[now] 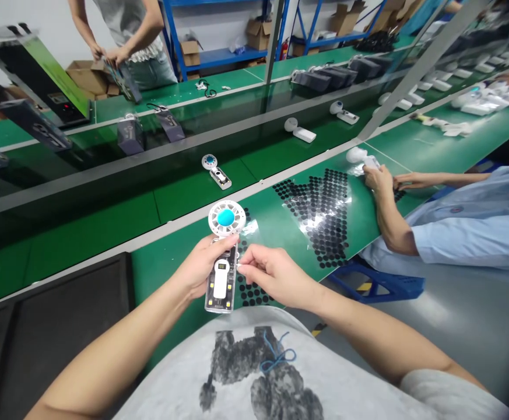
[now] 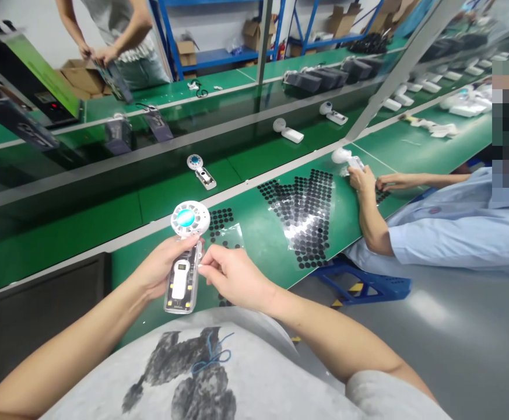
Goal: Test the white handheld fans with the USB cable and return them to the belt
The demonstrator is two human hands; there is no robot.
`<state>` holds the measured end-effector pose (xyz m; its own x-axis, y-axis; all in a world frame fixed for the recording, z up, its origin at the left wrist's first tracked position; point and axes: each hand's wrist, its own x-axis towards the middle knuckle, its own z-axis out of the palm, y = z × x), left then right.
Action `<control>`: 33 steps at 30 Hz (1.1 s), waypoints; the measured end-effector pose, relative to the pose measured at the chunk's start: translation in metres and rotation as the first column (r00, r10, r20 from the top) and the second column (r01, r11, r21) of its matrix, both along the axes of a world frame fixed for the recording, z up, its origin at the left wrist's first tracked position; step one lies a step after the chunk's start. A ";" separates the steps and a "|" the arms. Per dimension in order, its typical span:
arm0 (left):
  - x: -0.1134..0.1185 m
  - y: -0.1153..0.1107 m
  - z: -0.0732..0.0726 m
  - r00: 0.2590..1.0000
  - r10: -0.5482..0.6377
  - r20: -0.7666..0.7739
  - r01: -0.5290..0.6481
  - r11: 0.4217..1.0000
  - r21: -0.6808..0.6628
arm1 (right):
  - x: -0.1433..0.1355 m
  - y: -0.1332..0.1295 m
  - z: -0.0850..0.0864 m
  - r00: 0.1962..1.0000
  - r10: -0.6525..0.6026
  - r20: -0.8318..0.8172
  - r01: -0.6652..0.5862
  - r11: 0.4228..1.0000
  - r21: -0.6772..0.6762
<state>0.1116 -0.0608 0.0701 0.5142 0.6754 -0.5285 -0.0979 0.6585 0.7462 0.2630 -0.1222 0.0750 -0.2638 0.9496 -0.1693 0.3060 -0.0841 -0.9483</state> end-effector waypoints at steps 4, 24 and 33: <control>0.004 -0.004 -0.007 1.000 0.023 0.011 -0.022 0.999 -0.039 | -0.003 0.002 -0.008 1.000 0.016 0.001 -0.016 0.999 -0.040; 0.013 0.060 -0.125 0.970 0.219 -0.107 -0.227 0.972 -0.068 | 0.054 0.059 -0.144 0.825 -0.279 0.492 0.254 0.960 0.118; 0.016 0.059 -0.161 0.947 0.275 -0.165 -0.284 0.958 -0.034 | 0.024 0.066 -0.160 0.784 -0.075 0.617 0.055 0.997 0.052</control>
